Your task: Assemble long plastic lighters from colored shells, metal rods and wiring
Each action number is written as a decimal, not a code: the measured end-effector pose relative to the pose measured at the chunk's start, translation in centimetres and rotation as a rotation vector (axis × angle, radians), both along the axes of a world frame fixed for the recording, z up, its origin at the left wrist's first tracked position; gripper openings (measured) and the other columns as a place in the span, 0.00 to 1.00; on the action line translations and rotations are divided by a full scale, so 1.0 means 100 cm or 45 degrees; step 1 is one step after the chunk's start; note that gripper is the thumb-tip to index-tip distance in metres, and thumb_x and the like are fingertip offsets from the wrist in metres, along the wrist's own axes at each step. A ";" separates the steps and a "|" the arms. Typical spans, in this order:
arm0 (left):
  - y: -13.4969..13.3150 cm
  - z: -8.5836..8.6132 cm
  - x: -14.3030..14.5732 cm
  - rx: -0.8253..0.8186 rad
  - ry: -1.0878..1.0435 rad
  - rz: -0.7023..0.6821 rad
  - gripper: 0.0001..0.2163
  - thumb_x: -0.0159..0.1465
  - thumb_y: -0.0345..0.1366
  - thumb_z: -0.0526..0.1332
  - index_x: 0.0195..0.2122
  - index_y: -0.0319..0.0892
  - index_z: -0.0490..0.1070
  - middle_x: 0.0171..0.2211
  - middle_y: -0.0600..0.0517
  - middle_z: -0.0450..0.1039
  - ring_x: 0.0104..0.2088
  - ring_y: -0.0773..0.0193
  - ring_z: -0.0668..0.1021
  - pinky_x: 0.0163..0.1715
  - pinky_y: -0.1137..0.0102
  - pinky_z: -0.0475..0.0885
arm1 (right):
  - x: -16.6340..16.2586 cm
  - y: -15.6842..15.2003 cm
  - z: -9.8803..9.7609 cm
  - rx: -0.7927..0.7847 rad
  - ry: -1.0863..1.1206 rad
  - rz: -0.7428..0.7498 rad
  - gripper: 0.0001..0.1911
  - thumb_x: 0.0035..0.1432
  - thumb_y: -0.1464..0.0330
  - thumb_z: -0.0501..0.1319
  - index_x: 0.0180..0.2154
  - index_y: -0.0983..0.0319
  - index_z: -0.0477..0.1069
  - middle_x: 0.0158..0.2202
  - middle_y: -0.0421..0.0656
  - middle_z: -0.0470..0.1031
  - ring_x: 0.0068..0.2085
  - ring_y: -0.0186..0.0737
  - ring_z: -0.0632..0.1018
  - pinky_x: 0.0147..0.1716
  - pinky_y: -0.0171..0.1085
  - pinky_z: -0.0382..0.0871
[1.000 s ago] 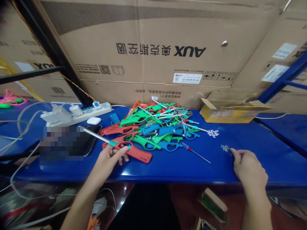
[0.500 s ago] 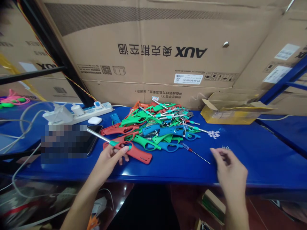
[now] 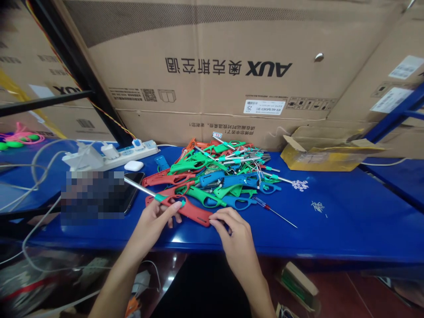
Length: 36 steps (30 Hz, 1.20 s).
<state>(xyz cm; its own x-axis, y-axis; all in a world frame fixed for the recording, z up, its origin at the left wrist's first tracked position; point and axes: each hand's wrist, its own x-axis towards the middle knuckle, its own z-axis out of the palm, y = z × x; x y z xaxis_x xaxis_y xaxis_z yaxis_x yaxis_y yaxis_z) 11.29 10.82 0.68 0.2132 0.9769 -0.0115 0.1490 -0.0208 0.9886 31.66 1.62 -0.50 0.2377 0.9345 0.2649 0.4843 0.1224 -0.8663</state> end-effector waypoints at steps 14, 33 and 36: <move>-0.001 0.004 0.001 -0.028 0.010 0.010 0.17 0.60 0.51 0.68 0.34 0.41 0.70 0.22 0.54 0.77 0.21 0.67 0.74 0.25 0.72 0.69 | -0.003 -0.002 -0.006 0.042 -0.120 0.011 0.08 0.69 0.65 0.62 0.36 0.56 0.78 0.41 0.40 0.78 0.41 0.39 0.78 0.41 0.34 0.69; -0.002 0.003 0.001 -0.010 0.036 0.038 0.18 0.60 0.53 0.68 0.32 0.42 0.70 0.20 0.54 0.75 0.21 0.65 0.75 0.25 0.71 0.70 | -0.015 -0.010 -0.021 0.409 -0.742 -0.125 0.11 0.71 0.71 0.59 0.49 0.61 0.79 0.43 0.47 0.81 0.42 0.43 0.80 0.45 0.40 0.75; -0.002 0.002 0.001 -0.005 0.037 0.035 0.18 0.60 0.52 0.68 0.33 0.41 0.70 0.20 0.54 0.75 0.21 0.65 0.75 0.25 0.72 0.70 | -0.016 -0.012 -0.022 0.449 -0.801 -0.119 0.11 0.71 0.70 0.60 0.50 0.62 0.80 0.44 0.48 0.82 0.42 0.44 0.80 0.43 0.42 0.76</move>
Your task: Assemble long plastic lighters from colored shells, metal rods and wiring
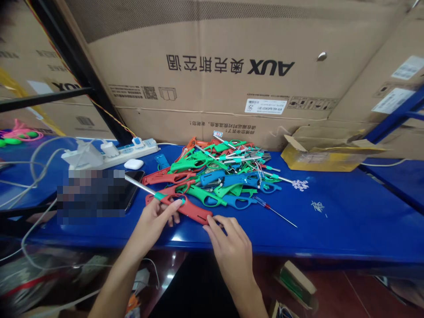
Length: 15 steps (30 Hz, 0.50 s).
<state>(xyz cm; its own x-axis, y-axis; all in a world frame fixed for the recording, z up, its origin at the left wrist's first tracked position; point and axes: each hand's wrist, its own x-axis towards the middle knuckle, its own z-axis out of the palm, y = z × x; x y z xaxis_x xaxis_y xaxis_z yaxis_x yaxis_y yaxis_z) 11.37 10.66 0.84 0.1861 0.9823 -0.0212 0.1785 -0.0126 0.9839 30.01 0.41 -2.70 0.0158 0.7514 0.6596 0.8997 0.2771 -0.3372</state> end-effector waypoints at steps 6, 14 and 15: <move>0.001 -0.003 -0.001 0.017 0.030 -0.010 0.19 0.61 0.54 0.68 0.33 0.41 0.71 0.19 0.54 0.75 0.21 0.64 0.75 0.25 0.71 0.70 | -0.003 0.001 -0.001 0.039 0.038 -0.094 0.13 0.72 0.69 0.58 0.49 0.59 0.82 0.47 0.47 0.83 0.42 0.44 0.82 0.44 0.43 0.78; -0.007 -0.002 -0.004 0.083 0.086 -0.079 0.21 0.65 0.56 0.62 0.30 0.42 0.72 0.25 0.51 0.77 0.27 0.62 0.78 0.30 0.69 0.73 | 0.000 0.000 -0.002 -0.101 0.140 -0.099 0.13 0.71 0.61 0.60 0.49 0.59 0.79 0.49 0.46 0.83 0.46 0.47 0.82 0.46 0.45 0.77; -0.010 -0.002 -0.006 0.102 0.043 -0.057 0.20 0.66 0.56 0.61 0.34 0.42 0.72 0.28 0.50 0.78 0.28 0.62 0.79 0.31 0.69 0.73 | 0.004 -0.003 -0.002 -0.118 0.139 -0.097 0.13 0.71 0.60 0.60 0.48 0.59 0.79 0.49 0.46 0.83 0.45 0.47 0.82 0.45 0.45 0.76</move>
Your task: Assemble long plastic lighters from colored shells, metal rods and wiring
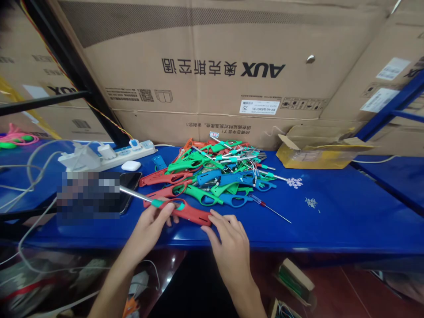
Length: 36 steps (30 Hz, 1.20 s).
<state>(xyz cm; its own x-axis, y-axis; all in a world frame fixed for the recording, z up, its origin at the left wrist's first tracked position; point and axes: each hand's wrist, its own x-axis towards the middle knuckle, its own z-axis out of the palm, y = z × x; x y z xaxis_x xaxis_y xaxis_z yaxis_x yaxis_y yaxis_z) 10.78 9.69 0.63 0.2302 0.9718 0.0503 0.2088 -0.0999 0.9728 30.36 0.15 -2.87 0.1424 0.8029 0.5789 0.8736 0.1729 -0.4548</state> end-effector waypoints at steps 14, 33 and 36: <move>-0.043 -0.035 -0.019 0.621 -0.026 0.905 0.43 0.66 0.42 0.68 0.74 0.50 0.41 0.75 0.42 0.44 0.74 0.50 0.52 0.73 0.50 0.48 | 0.041 -0.021 0.006 -0.114 -0.096 0.172 0.15 0.73 0.63 0.57 0.55 0.53 0.78 0.54 0.44 0.81 0.47 0.46 0.80 0.47 0.47 0.73; -0.036 -0.020 0.050 0.987 0.631 -0.353 0.12 0.71 0.40 0.63 0.53 0.44 0.73 0.49 0.48 0.80 0.47 0.54 0.78 0.47 0.59 0.71 | 0.145 0.004 0.012 -0.260 -0.184 -0.240 0.26 0.73 0.52 0.49 0.57 0.59 0.74 0.42 0.48 0.79 0.42 0.51 0.79 0.41 0.46 0.72; -0.038 -0.020 0.050 1.030 0.657 -0.360 0.12 0.72 0.39 0.62 0.55 0.46 0.73 0.50 0.49 0.79 0.46 0.56 0.77 0.46 0.60 0.70 | 0.130 0.001 0.028 -0.087 0.067 -0.344 0.24 0.72 0.56 0.54 0.62 0.58 0.69 0.44 0.50 0.75 0.39 0.46 0.78 0.41 0.43 0.73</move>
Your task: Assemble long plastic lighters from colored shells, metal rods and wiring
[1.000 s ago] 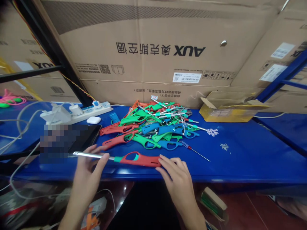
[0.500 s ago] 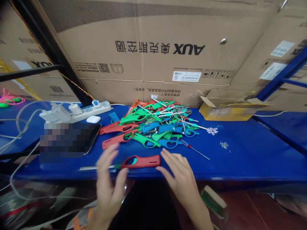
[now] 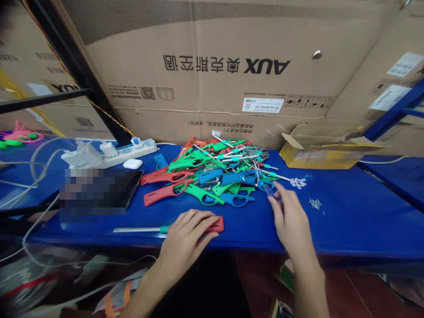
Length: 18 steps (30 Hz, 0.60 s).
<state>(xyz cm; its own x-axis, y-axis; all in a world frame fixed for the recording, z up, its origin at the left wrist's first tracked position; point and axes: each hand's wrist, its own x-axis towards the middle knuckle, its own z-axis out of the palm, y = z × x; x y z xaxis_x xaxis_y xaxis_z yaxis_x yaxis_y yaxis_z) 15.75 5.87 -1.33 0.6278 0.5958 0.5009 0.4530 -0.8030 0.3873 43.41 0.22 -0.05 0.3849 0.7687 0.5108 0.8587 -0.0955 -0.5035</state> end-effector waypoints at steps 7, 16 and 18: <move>0.000 -0.001 0.001 0.030 0.011 0.013 0.11 0.73 0.39 0.61 0.55 0.50 0.74 0.49 0.53 0.79 0.44 0.58 0.76 0.42 0.62 0.69 | -0.090 0.027 0.005 0.828 0.775 0.328 0.24 0.73 0.65 0.56 0.66 0.43 0.59 0.43 0.41 0.68 0.30 0.34 0.76 0.24 0.36 0.76; -0.001 0.000 0.001 0.007 -0.018 0.031 0.11 0.72 0.40 0.62 0.54 0.50 0.76 0.46 0.53 0.80 0.41 0.59 0.76 0.40 0.62 0.69 | -0.116 0.038 -0.013 0.805 0.894 0.570 0.22 0.72 0.68 0.55 0.64 0.44 0.61 0.46 0.45 0.66 0.36 0.39 0.79 0.26 0.40 0.81; -0.001 -0.001 0.001 0.004 -0.030 0.040 0.11 0.72 0.40 0.62 0.53 0.49 0.76 0.46 0.53 0.80 0.41 0.59 0.76 0.40 0.62 0.69 | -0.116 0.037 -0.011 0.799 0.887 0.596 0.22 0.73 0.69 0.55 0.63 0.44 0.61 0.48 0.46 0.67 0.37 0.39 0.79 0.27 0.40 0.82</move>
